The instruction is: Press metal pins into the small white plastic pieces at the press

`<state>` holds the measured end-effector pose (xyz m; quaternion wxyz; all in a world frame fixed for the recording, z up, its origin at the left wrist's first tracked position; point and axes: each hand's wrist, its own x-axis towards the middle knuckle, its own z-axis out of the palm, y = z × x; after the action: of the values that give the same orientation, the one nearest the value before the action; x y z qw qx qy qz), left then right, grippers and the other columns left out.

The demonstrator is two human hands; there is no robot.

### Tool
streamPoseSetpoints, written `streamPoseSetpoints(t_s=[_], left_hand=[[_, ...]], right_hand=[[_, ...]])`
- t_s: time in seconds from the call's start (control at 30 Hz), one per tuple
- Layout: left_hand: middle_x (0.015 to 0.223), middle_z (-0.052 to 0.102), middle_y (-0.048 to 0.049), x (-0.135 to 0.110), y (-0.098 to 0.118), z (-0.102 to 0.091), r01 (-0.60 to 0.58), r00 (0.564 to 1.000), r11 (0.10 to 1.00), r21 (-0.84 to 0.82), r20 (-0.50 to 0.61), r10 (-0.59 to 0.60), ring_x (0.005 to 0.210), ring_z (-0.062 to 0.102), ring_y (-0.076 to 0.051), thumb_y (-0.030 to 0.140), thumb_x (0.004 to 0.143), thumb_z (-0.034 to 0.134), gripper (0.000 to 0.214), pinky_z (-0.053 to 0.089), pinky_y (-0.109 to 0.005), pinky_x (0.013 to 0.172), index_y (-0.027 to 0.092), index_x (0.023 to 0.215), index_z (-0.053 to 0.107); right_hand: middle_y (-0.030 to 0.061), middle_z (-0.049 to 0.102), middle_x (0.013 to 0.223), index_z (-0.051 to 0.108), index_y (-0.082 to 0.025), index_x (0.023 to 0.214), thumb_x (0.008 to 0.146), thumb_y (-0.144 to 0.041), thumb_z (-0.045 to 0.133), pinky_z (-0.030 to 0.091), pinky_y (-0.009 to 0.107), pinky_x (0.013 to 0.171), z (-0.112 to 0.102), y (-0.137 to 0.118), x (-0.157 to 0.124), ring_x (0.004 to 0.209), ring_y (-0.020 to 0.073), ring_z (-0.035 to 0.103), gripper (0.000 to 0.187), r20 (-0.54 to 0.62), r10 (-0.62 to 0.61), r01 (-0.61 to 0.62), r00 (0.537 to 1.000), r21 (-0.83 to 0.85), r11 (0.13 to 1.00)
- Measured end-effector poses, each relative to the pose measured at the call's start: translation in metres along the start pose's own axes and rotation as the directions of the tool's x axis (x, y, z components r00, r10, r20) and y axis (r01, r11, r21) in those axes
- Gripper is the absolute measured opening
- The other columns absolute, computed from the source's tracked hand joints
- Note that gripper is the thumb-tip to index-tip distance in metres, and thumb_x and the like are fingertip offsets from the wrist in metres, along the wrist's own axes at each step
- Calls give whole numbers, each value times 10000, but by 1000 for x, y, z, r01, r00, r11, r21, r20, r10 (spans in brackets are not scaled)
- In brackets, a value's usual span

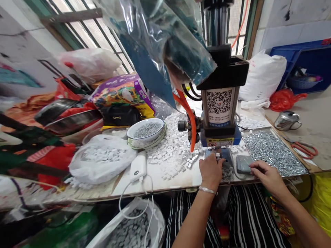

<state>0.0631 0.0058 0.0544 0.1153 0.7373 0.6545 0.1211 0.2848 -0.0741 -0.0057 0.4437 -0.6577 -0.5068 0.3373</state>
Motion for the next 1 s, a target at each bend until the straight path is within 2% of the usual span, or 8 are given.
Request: streamPoseSetpoints(t_s=[0.17,0.33,0.43,0.57,0.67,0.73,0.83,1.0], left_hand=[[781,701,-44,-2,-3,-8,9,1000,998,-59,31,-7,815,665,-258,413,927,668,227,387,-362,772,190,885,662],[853,688,-31,-33,-2,-7,-122,991,939,-322,14,134,854,632,-224,271,933,643,79,400,-339,789,211,884,655],[993,684,-72,-49,5,2,-227,972,920,-319,-14,235,1005,603,-273,226,902,665,88,389,-416,902,209,988,675],[984,662,-83,-53,9,10,-246,968,929,-276,-19,251,1009,573,-280,150,914,594,98,372,-451,906,202,884,671],[928,652,-64,-48,4,10,-208,977,883,-422,-38,212,974,579,-255,101,898,554,149,390,-417,892,198,838,649],[887,644,-47,-47,-1,9,-143,988,793,-592,-32,154,916,585,-228,108,886,544,138,416,-373,850,196,820,628],[788,620,-9,-47,-7,8,7,997,564,-826,50,62,779,570,-183,173,877,546,99,433,-304,734,195,801,606],[719,646,9,-47,-9,6,195,980,166,-967,199,6,656,562,-130,223,801,639,55,446,-249,654,170,800,626]], right_hand=[[40,705,702,745,-200,920,757,-557,717,550,332,602,11,-4,-8,626,205,646,393,36,137,-141,990,170,975],[63,752,834,790,-211,883,759,-563,734,561,324,647,14,-12,-13,699,201,662,378,-7,34,-33,999,136,990],[53,743,814,781,-203,899,757,-562,738,551,320,618,18,-18,-14,666,191,646,388,-20,40,-36,999,157,987],[32,711,721,756,-196,863,750,-560,746,533,311,581,25,-26,-15,623,184,626,381,-19,55,-51,998,174,983],[29,710,714,765,-198,877,740,-561,756,538,315,574,29,-33,-16,617,182,628,388,14,57,-58,998,203,977],[27,709,707,764,-195,923,736,-555,769,539,314,566,32,-39,-18,606,178,627,406,41,80,-88,996,265,960],[19,689,656,752,-190,894,721,-561,793,538,312,559,39,-51,-19,581,171,617,412,80,99,-121,992,353,928],[13,679,646,749,-198,869,712,-576,804,516,294,539,52,-69,-17,574,160,603,413,115,87,-127,989,401,907]])
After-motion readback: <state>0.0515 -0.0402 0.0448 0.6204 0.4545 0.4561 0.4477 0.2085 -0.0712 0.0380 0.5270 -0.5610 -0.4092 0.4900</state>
